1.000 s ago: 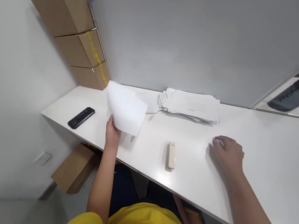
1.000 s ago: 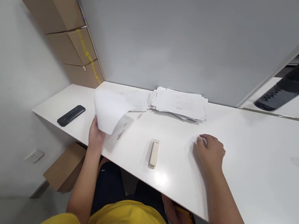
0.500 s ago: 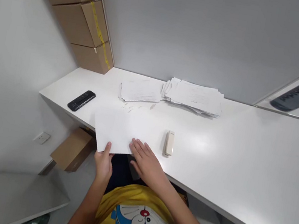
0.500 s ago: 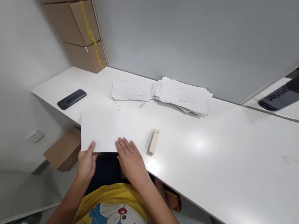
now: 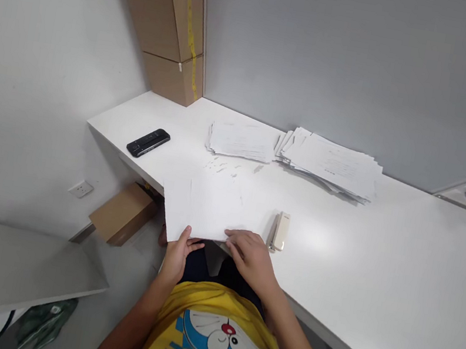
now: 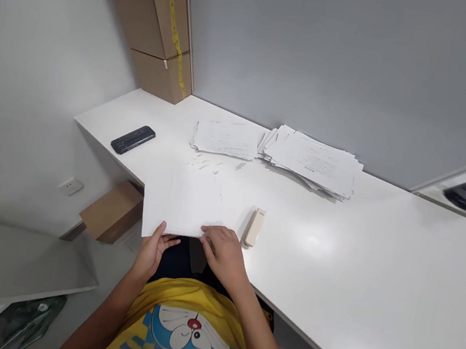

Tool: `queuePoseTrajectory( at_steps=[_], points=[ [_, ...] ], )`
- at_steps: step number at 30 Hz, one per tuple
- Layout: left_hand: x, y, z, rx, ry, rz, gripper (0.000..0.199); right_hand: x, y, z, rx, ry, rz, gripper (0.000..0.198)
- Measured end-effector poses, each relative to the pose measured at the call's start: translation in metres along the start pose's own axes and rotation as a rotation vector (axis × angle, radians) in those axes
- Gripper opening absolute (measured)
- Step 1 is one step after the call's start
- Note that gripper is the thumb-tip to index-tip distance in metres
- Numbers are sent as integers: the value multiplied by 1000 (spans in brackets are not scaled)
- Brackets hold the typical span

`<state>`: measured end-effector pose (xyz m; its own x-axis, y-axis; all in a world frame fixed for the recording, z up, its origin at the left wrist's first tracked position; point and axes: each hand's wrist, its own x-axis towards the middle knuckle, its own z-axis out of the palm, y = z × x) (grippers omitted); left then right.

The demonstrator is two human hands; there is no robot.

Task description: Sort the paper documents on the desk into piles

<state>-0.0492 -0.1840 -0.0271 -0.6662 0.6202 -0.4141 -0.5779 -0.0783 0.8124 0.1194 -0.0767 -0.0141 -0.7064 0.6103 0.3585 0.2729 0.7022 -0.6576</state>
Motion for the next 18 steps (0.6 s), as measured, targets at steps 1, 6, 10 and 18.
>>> queuePoseTrajectory(
  at_steps=[1,6,10,18],
  points=[
    [0,1,1,2,-6,-11,66,1,0,-1,32,-3,31,13],
    [1,2,1,-4,-23,-50,61,4,4,-8,222,-15,172,19],
    [0,1,-1,-51,22,-83,48,6,2,-5,321,35,347,24],
    [0,18,-11,68,159,111,55,17,-31,-9,289,485,306,29]
  ],
)
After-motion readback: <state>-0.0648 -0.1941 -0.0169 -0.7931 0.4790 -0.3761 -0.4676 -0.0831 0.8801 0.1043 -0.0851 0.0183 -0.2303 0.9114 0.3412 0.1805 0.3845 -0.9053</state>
